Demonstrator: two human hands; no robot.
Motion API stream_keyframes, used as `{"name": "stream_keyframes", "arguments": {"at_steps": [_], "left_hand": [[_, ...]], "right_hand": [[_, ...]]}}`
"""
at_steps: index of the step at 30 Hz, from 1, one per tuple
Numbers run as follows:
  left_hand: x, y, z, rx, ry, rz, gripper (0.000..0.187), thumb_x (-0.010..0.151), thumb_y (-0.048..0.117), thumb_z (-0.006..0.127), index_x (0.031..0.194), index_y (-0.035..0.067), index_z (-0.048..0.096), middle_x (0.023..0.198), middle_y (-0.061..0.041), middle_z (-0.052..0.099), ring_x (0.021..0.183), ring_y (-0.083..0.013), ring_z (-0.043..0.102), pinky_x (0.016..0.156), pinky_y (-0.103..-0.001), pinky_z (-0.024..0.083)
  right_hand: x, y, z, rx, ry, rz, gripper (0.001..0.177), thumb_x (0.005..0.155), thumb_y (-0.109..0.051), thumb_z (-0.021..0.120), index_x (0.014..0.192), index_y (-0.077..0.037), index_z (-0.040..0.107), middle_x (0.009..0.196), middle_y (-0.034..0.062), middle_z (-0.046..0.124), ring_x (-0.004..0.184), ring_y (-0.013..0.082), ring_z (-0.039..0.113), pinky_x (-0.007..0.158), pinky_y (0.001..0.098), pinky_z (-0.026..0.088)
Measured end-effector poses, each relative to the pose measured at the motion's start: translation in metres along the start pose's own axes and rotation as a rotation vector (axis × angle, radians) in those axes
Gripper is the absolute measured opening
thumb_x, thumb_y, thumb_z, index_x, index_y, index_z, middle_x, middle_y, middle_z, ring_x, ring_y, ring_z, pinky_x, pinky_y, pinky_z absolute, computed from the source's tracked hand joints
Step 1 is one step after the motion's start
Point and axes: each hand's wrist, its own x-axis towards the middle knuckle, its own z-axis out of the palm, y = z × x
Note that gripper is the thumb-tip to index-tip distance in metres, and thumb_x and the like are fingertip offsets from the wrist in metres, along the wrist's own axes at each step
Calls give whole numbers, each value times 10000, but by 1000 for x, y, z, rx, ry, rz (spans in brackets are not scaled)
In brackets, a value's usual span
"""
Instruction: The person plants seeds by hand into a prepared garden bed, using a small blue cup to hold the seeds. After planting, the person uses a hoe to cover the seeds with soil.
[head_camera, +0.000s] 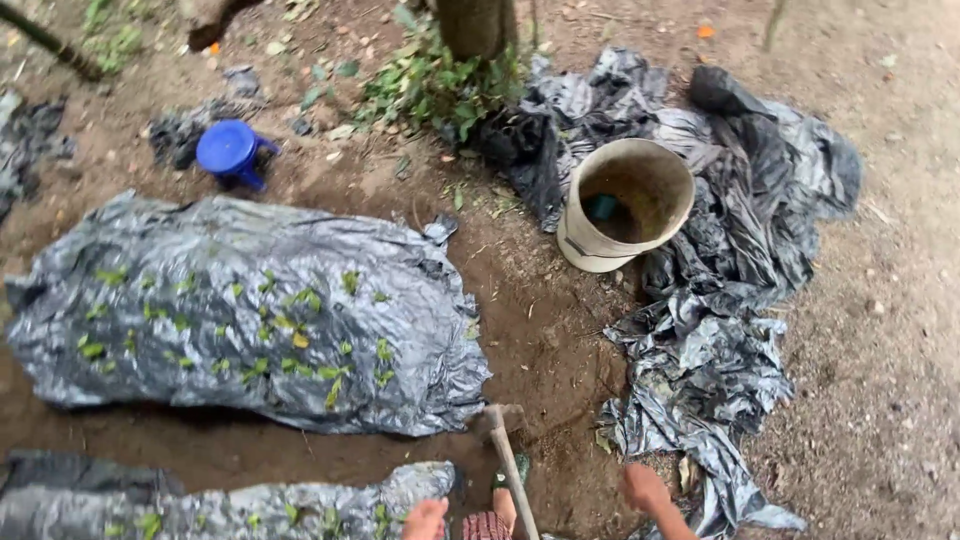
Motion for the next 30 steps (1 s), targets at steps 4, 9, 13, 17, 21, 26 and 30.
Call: {"name": "stream_keyframes", "arguments": {"at_steps": [4,9,13,17,21,26,30], "left_hand": [[-27,-10,23,332,58,155,278,851,626,581,887,375,696,656,113,771,784,-93,734,819,-276,513],[-24,-84,92,609,129,475,758,776,690,592,1433,358,413,1268,-45,439,1215,-315,469,986,-557,399],[10,-130,124,673,198,668,743,764,642,698,1371,287,456,1244,-85,482,1112,-373,502,887,-596,433],[47,-162,150,454,574,803,595,677,693,647,1193,397,658,1130,18,622,949,-300,599,760,-484,488],[67,-198,158,446,765,967,499,669,643,598,1115,460,725,1034,93,682,808,-219,674,584,-405,491],[-17,-155,93,389,188,673,483,894,529,559,1288,253,598,1235,-17,569,1114,-246,541,875,-437,427],[-30,-150,79,310,143,809,483,961,497,559,1304,158,592,1201,-102,561,1086,-307,537,872,-470,433]], "right_hand": [[3,-3,59,-8,1,-49,366,1031,-314,498,756,-198,710,624,-62,722,535,30,698,660,181,677],[132,-14,157,-101,83,-226,256,841,-297,443,839,-148,651,917,169,734,939,372,722,828,505,529],[144,-42,196,-46,77,-140,406,925,-411,441,1013,-109,698,1150,214,703,1103,454,663,962,522,503],[197,-15,302,-51,79,-347,567,843,-724,645,889,-159,632,901,148,705,933,360,696,807,480,500],[213,-17,374,192,-113,-125,817,658,-693,840,1243,-161,637,1202,113,736,1181,246,713,977,348,543],[202,-50,394,364,19,7,755,651,-605,821,1205,-138,612,1073,146,778,1016,321,750,875,410,555],[224,-29,402,398,102,-43,721,644,-523,791,1251,-152,683,1068,164,798,1013,339,756,891,433,562]]}}
